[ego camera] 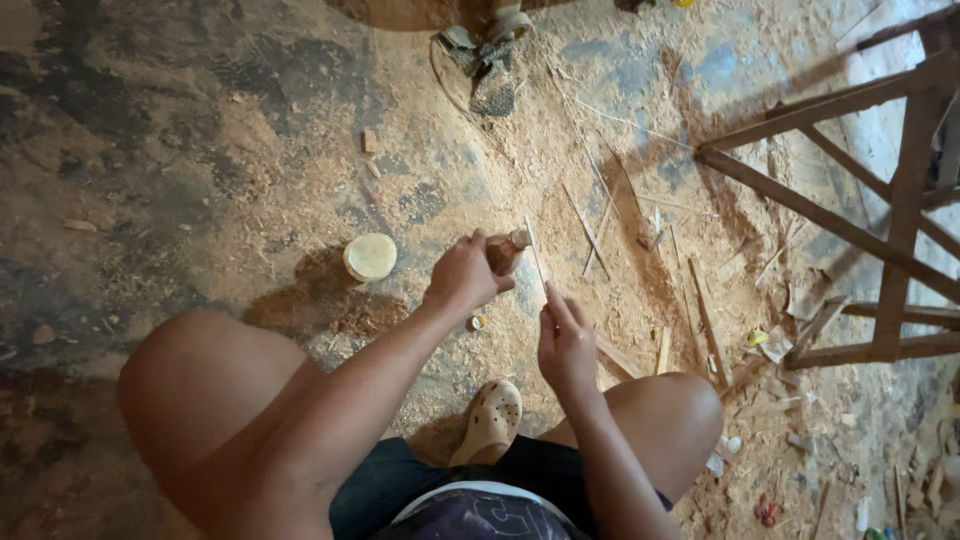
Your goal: The person applies a white substance from a plastic container onto a wooden cup using a spatula. They then pick up a wooden bottle and use the spatula to apply and spread the substance around its opening and neck.
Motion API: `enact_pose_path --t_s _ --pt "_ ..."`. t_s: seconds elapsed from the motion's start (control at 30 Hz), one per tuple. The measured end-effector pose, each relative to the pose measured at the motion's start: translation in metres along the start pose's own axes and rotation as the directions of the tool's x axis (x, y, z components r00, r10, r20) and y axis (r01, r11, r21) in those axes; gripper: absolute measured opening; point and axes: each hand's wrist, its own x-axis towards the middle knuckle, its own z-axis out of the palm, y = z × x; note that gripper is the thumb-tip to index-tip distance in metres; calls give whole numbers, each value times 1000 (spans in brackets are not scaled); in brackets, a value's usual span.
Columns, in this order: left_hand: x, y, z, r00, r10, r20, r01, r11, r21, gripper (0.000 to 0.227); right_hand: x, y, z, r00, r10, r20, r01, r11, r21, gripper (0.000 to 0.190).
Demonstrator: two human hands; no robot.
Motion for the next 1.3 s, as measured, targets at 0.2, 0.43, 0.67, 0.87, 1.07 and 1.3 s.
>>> enact_pose_path --t_s 0.2,0.43,0.67,0.87,1.07,1.3 --pt "-5 10 -21 998 -64 31 64 998 -13 105 -6 -14 -8 999 -27 39 32 989 -145 41" --pt "4 -2 -14 999 -31 -13 32 999 41 106 -3 -21 -38 992 16 126 24 950 -311 40" --pt "1 -8 -10 998 6 -58 -6 1000 10 109 4 -20 -63 985 -45 168 107 917 -384 36" --pt "-7 -1 -20 996 4 84 -6 1000 28 103 10 8 -60 894 350 281 -433 838 332 34" --pt "3 -1 -11 1000 9 -20 -9 1000 -25 111 13 32 -46 620 502 603 -746 139 652 27" --pt "0 -4 -12 999 36 -23 -37 999 -27 99 0 54 -25 568 396 722 -744 -129 656 34"
